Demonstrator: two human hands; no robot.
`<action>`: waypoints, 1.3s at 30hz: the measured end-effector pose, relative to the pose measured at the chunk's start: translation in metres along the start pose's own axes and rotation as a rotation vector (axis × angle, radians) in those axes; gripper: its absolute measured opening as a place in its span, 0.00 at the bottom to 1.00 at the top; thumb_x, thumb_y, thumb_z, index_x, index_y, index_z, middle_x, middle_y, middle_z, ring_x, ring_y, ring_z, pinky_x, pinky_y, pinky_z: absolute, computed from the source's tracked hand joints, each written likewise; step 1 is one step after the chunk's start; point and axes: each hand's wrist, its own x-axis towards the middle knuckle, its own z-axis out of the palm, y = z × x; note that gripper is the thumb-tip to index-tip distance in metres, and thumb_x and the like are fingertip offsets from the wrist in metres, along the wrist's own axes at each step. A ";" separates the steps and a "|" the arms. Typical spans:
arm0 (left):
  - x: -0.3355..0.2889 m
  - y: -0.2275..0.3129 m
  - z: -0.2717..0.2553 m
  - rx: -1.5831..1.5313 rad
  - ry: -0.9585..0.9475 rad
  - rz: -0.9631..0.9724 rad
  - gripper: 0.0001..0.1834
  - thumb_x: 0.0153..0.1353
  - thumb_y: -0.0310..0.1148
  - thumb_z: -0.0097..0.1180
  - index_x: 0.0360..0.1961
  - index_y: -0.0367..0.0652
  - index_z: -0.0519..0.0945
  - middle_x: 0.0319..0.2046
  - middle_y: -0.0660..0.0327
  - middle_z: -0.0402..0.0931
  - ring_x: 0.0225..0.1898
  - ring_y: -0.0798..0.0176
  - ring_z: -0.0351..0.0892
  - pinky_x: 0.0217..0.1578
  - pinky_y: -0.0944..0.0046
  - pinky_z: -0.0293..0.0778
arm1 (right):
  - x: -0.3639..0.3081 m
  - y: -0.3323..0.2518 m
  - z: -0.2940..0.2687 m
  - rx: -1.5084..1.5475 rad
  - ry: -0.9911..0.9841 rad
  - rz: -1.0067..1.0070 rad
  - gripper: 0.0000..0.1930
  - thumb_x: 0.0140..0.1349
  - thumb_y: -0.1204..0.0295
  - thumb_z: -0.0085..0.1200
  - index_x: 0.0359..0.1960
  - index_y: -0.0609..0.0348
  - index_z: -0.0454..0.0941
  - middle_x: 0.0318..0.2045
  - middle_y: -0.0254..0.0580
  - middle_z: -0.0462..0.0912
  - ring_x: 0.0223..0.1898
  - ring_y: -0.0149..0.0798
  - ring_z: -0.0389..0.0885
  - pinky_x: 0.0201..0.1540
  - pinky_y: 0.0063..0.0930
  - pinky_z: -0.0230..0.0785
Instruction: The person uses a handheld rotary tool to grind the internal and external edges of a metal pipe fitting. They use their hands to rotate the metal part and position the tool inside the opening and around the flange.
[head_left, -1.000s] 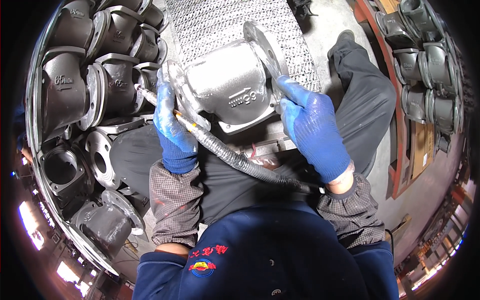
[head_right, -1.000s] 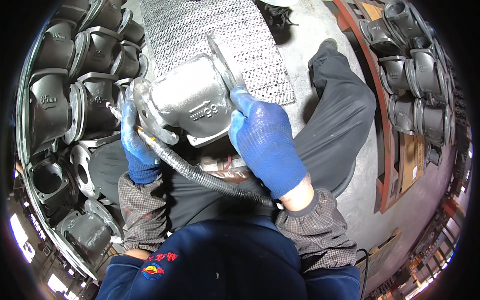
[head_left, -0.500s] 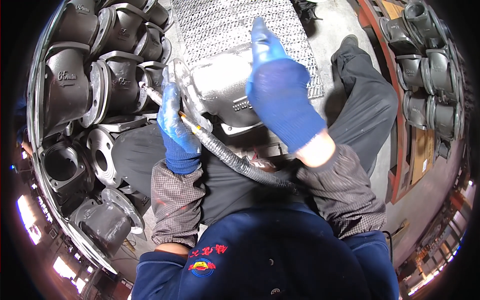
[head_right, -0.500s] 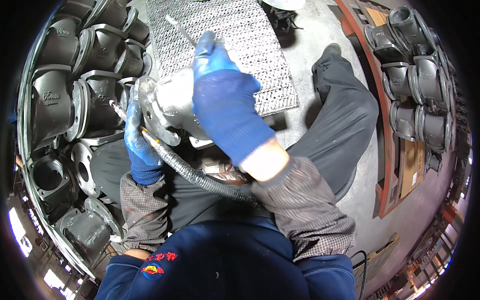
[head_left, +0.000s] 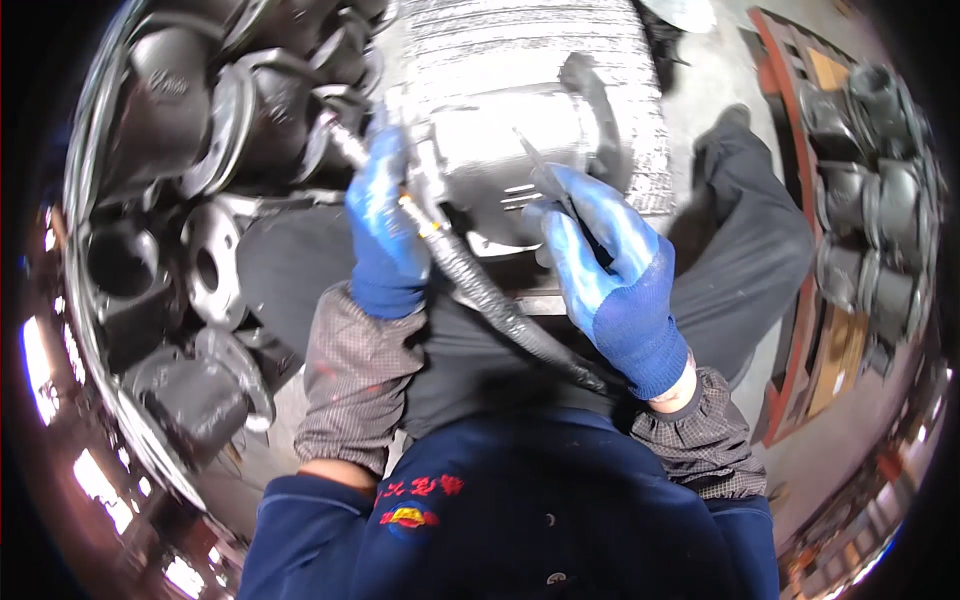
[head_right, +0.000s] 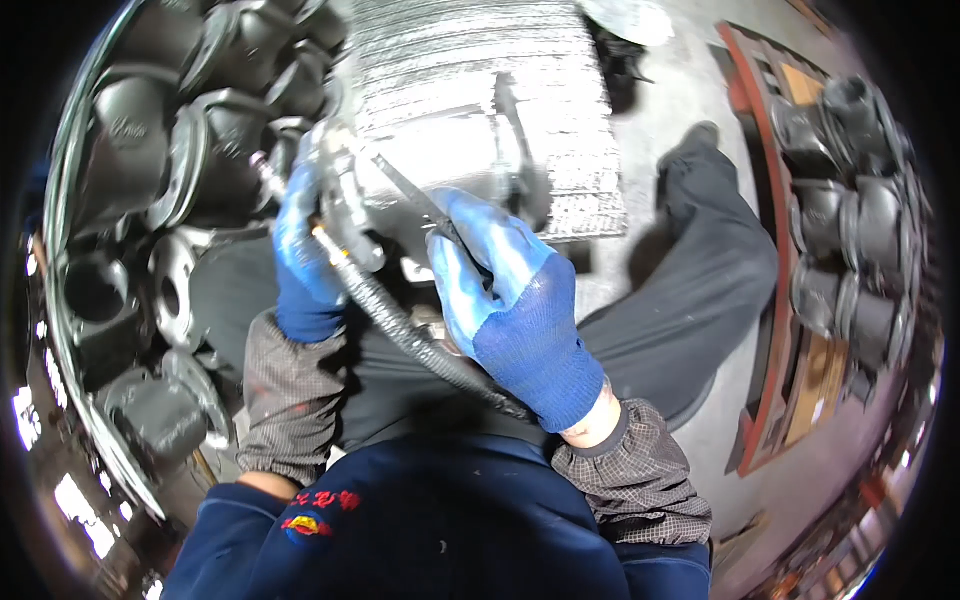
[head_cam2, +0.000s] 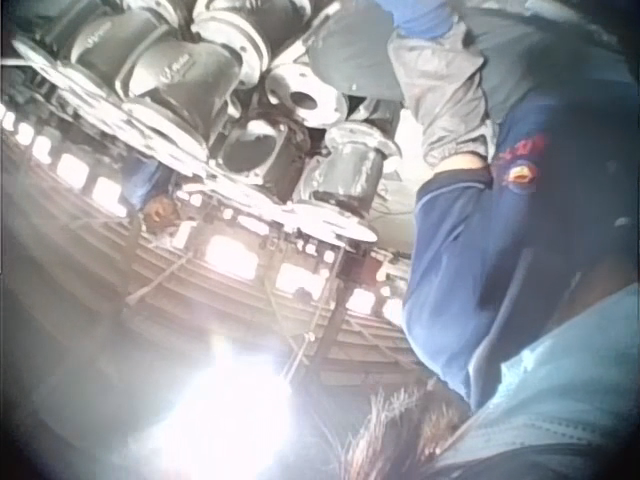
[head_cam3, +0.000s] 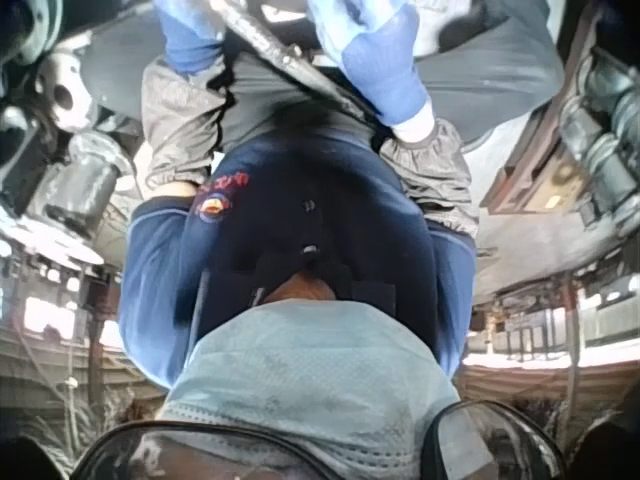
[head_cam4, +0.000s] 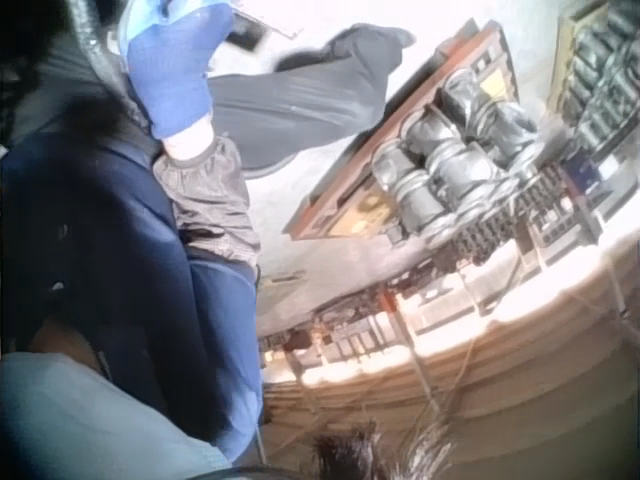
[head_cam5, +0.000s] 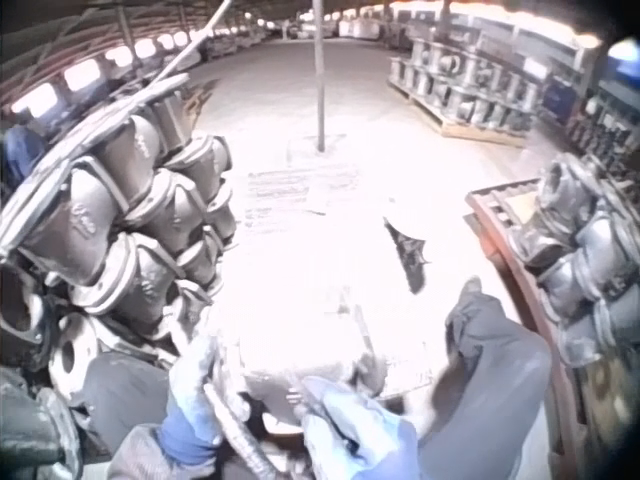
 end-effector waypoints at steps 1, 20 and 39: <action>0.002 0.005 0.005 0.011 -0.023 0.050 0.23 0.68 0.34 0.44 0.58 0.27 0.65 0.55 0.43 0.68 0.55 0.50 0.70 0.55 0.55 0.67 | 0.005 0.003 0.007 -0.053 0.017 -0.117 0.14 0.60 0.81 0.53 0.48 0.68 0.75 0.38 0.50 0.82 0.38 0.40 0.82 0.38 0.27 0.75; 0.018 0.021 0.012 0.247 -0.053 0.101 0.29 0.71 0.41 0.36 0.62 0.25 0.62 0.61 0.43 0.66 0.62 0.48 0.67 0.62 0.57 0.63 | 0.018 -0.034 -0.052 0.259 0.036 0.377 0.21 0.64 0.75 0.48 0.58 0.70 0.69 0.28 0.41 0.83 0.19 0.23 0.73 0.23 0.14 0.65; 0.021 0.023 0.019 -0.077 0.026 -0.157 0.21 0.69 0.30 0.41 0.59 0.28 0.68 0.56 0.50 0.71 0.58 0.57 0.71 0.60 0.62 0.64 | -0.005 -0.022 -0.063 0.224 0.030 0.602 0.19 0.63 0.77 0.49 0.56 0.72 0.71 0.26 0.39 0.81 0.19 0.22 0.72 0.21 0.15 0.66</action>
